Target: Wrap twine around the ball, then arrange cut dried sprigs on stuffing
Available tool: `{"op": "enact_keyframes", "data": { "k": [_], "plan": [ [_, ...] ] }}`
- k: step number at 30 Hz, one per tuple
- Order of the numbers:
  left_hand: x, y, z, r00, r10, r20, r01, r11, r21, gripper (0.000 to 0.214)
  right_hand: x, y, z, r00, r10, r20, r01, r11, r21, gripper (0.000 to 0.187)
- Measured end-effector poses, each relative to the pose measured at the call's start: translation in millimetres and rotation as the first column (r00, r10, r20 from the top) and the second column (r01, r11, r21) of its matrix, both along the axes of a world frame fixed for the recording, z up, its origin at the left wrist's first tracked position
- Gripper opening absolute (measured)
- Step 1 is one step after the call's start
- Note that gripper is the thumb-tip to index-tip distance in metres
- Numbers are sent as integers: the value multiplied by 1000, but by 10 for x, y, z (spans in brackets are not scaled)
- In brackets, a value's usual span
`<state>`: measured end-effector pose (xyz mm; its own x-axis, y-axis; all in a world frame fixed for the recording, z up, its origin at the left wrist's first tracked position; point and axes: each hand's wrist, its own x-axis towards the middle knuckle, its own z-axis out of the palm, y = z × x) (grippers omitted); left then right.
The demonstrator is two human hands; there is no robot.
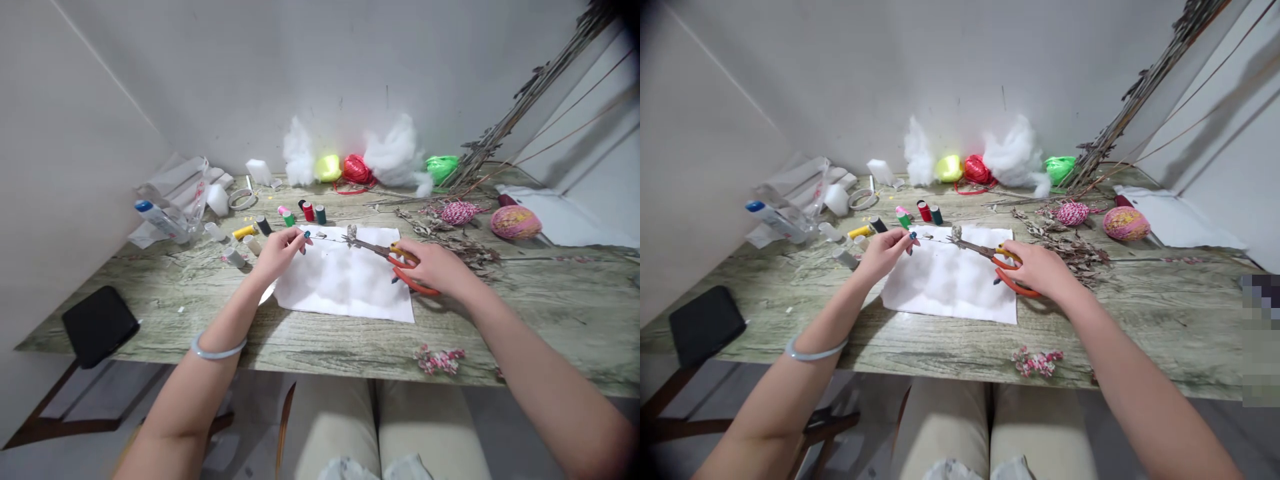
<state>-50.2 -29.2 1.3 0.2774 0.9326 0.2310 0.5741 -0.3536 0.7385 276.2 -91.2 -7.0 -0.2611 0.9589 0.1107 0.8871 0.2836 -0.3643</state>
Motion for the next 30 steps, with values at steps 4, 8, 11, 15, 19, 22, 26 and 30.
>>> {"op": "enact_keyframes", "data": {
  "k": [4,8,11,15,19,22,26,30],
  "plan": [
    [-13,-4,21,999,10,-40,-8,999,36,30,7,-10,21,994,-54,92,55,998,-9,24],
    [-32,2,35,999,25,-46,-23,998,51,29,6,-16,47,985,-104,138,104,995,8,28],
    [-49,14,48,998,38,-45,-35,997,68,28,16,-21,67,984,-104,147,100,994,40,30],
    [-56,13,72,994,109,-27,-106,990,93,29,24,-32,82,992,-64,110,54,995,89,32],
    [-59,13,73,990,139,11,-139,988,59,30,11,-35,75,995,-6,99,-6,993,119,33],
    [-65,32,52,990,103,93,-106,994,24,32,1,-31,70,995,-7,96,-4,993,121,33],
    [-48,42,26,978,43,202,-41,999,-14,36,-5,-28,79,997,-34,69,28,995,91,32],
    [8,6,4,978,-6,207,17,998,-52,37,-14,-35,81,1000,-21,2,21,998,56,33]
  ]
}}
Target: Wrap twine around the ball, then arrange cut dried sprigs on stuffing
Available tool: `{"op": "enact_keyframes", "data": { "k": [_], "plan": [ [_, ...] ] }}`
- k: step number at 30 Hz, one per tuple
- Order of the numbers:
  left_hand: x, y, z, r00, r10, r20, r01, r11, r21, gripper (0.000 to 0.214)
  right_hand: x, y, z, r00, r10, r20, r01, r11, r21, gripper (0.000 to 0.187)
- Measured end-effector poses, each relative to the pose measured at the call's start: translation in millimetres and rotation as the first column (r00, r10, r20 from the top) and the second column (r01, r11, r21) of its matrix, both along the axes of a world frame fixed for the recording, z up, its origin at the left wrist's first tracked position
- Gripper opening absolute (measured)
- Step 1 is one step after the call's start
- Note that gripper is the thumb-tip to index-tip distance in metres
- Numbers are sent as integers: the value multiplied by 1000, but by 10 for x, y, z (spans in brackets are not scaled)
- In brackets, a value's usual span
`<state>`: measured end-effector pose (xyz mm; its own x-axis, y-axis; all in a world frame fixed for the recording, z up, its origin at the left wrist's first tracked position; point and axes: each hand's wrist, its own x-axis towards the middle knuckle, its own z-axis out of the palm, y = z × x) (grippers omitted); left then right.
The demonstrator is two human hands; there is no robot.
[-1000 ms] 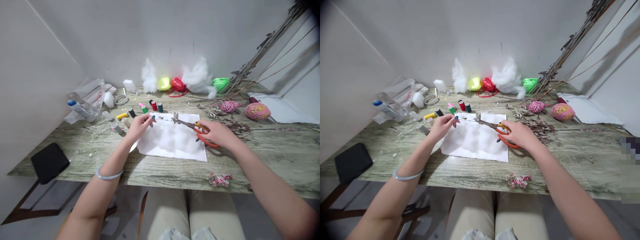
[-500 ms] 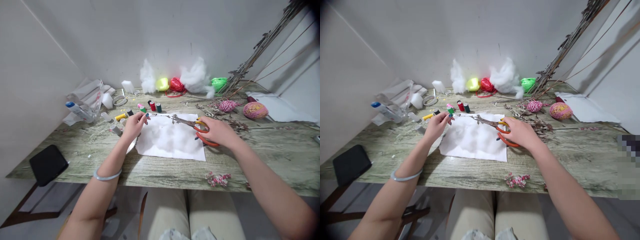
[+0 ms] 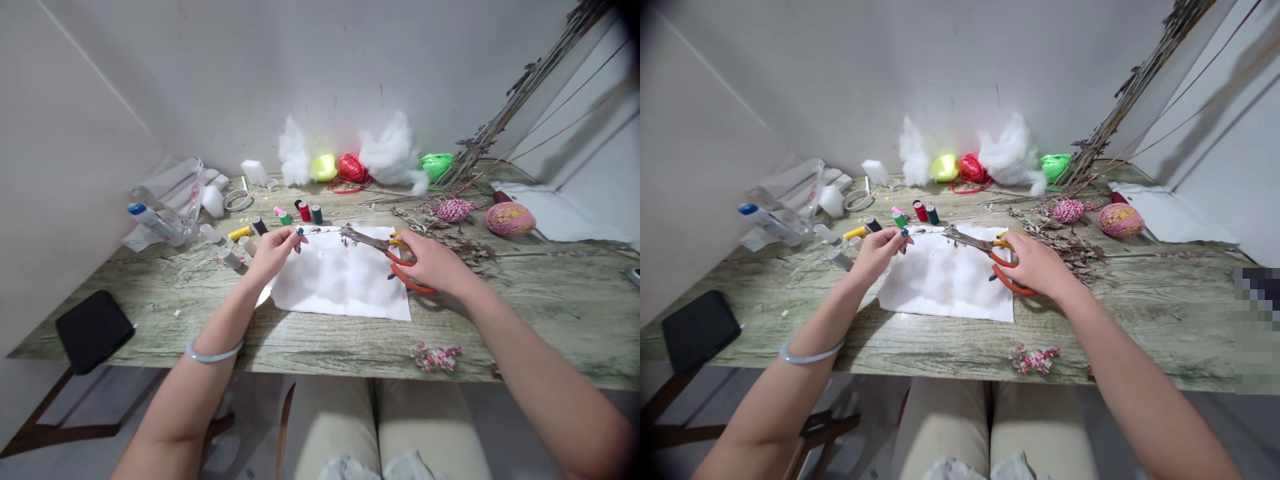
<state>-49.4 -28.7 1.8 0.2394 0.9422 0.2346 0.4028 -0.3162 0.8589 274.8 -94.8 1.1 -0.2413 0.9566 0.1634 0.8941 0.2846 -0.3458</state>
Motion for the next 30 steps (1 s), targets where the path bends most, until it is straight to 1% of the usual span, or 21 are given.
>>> {"op": "enact_keyframes", "data": {
  "k": [7,11,13,16,19,22,26,30],
  "plan": [
    [45,-32,-40,998,-43,-44,43,999,2,37,-4,10,-24,999,-8,-44,6,999,-45,28],
    [36,-24,-35,992,-22,-121,25,1000,19,37,7,28,-35,1000,-16,-1,16,997,-79,25],
    [30,-22,-26,988,-4,-156,8,1000,27,37,14,33,-36,999,-28,37,31,995,-90,26],
    [16,-15,-13,983,25,-181,-21,999,24,35,24,35,-33,992,-94,81,101,991,-90,33],
    [-3,4,-5,985,68,-157,-66,998,21,34,34,31,-20,983,-144,115,151,987,-50,37],
    [-14,24,-8,993,95,-77,-94,995,24,34,30,15,6,986,-115,117,118,993,-16,35],
    [22,3,-25,998,59,31,-59,998,3,35,-7,-18,36,996,-38,78,41,999,-32,34],
    [82,-59,-29,999,12,37,-12,1000,-19,36,-39,-30,38,999,-12,32,14,999,-48,33]
  ]
}}
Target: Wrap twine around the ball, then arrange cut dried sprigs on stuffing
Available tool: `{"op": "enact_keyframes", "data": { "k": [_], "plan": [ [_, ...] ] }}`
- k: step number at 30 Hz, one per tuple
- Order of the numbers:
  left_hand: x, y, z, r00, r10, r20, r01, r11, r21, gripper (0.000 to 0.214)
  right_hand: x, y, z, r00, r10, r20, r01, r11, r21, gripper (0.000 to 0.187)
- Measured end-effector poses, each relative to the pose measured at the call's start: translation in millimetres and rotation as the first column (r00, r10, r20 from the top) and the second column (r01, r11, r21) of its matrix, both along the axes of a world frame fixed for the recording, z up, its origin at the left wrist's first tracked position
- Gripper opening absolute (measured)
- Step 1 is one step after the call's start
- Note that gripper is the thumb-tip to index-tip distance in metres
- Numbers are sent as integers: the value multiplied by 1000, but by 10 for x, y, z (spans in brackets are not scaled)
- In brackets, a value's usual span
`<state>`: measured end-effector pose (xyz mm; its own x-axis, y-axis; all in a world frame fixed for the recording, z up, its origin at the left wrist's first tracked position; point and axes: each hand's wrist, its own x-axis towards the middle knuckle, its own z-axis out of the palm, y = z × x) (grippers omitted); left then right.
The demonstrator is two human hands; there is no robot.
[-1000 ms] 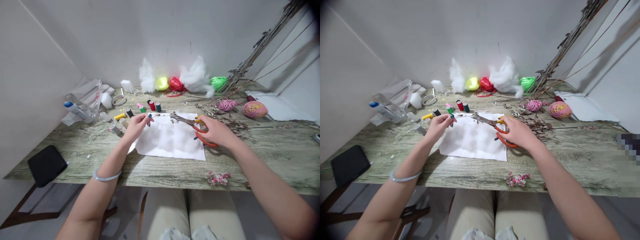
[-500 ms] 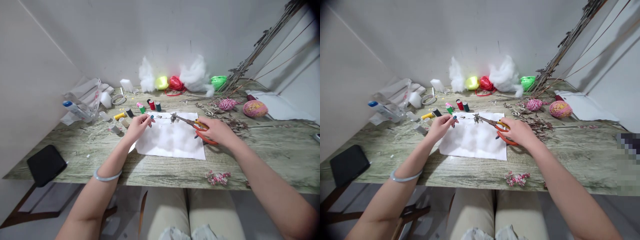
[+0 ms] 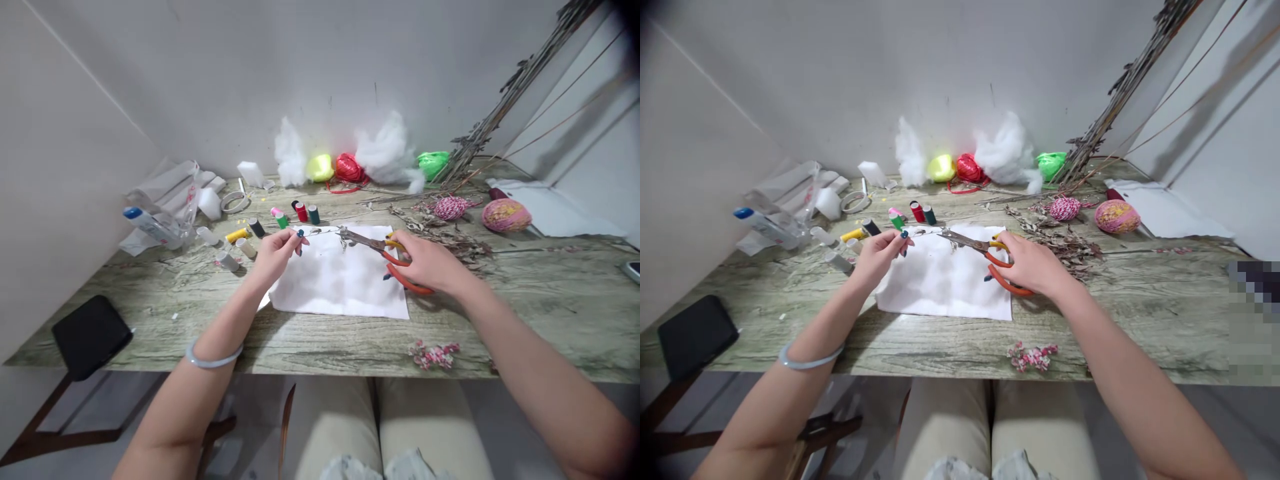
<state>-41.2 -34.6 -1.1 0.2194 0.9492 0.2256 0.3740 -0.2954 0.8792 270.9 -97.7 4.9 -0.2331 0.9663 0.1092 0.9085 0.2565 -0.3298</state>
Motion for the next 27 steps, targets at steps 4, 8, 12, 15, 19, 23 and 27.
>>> {"op": "enact_keyframes", "data": {
  "k": [4,8,12,15,19,23,27],
  "plan": [
    [19,-20,-4,999,-22,-37,23,1000,16,39,-10,6,-11,1000,19,-12,-19,1000,-9,28],
    [8,-1,-30,996,-40,-74,42,999,19,39,-18,13,-21,1000,1,-22,-2,998,-59,23],
    [-3,9,-40,994,-34,-105,37,999,21,40,-9,20,-21,1000,-21,-12,19,996,-91,27],
    [-13,9,-13,993,1,-119,2,1000,26,38,17,32,-27,999,-39,25,40,997,-64,31],
    [-31,21,25,992,63,-110,-59,997,40,37,41,36,-30,992,-66,107,70,997,-33,33],
    [-21,24,14,998,63,-24,-63,997,34,36,14,6,7,995,-30,99,33,999,-26,34],
    [37,-20,-9,1000,9,-10,-9,1000,6,37,-24,-15,30,998,0,62,3,999,-36,31]
  ]
}}
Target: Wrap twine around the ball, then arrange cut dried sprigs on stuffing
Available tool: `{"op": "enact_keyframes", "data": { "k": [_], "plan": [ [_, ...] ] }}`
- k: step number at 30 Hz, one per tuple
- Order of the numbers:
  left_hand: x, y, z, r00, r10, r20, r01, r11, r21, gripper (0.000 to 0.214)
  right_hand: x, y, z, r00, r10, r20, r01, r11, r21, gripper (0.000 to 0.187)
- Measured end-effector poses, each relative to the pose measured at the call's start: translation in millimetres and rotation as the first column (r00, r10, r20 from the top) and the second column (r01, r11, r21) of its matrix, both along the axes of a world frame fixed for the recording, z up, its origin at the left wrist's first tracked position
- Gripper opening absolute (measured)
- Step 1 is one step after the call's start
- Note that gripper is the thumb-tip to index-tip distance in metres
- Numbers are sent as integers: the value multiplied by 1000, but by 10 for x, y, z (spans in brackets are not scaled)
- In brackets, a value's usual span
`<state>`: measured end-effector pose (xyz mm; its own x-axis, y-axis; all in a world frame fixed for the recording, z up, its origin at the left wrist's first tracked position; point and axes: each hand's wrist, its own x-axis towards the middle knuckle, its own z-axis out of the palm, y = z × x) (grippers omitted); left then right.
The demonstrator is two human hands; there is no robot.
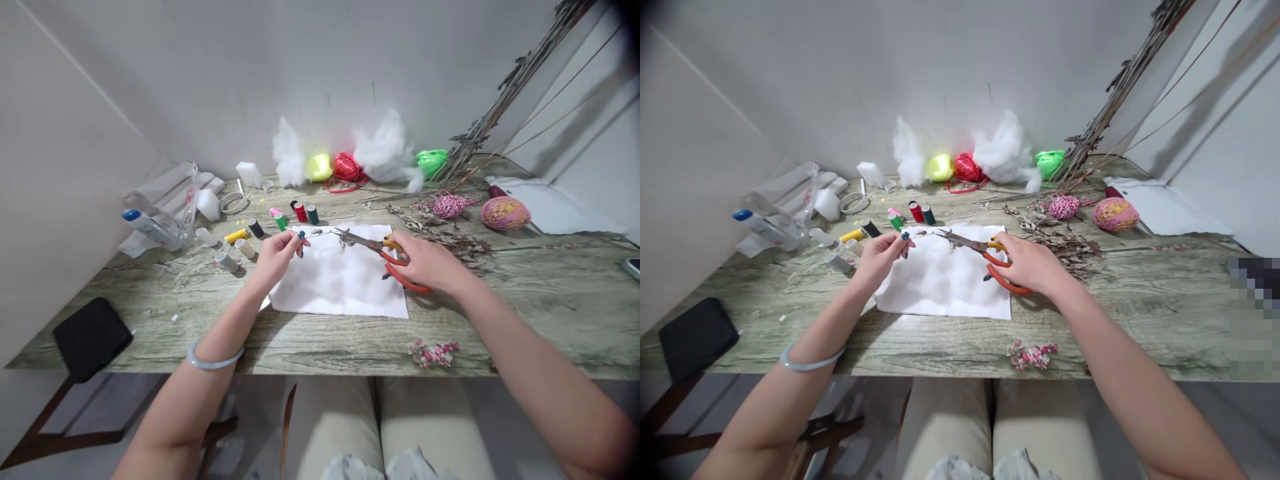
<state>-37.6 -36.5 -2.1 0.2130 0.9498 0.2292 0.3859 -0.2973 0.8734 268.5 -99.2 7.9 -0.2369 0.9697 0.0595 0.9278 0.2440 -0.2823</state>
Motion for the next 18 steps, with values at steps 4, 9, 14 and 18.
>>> {"op": "enact_keyframes", "data": {
  "k": [4,9,14,18],
  "plan": [
    [55,-51,6,999,-41,-31,40,999,-16,37,-10,10,-14,999,21,-48,-23,999,-25,27],
    [64,-53,16,997,-45,-64,44,999,-19,36,10,35,-36,999,15,-32,-17,998,-66,25],
    [16,-11,5,996,-1,-90,3,1000,12,37,47,50,-53,1000,-13,13,13,1000,-18,30],
    [-8,5,12,995,39,-96,-35,998,45,37,48,35,-38,999,-8,48,9,1000,-8,34]
  ]
}}
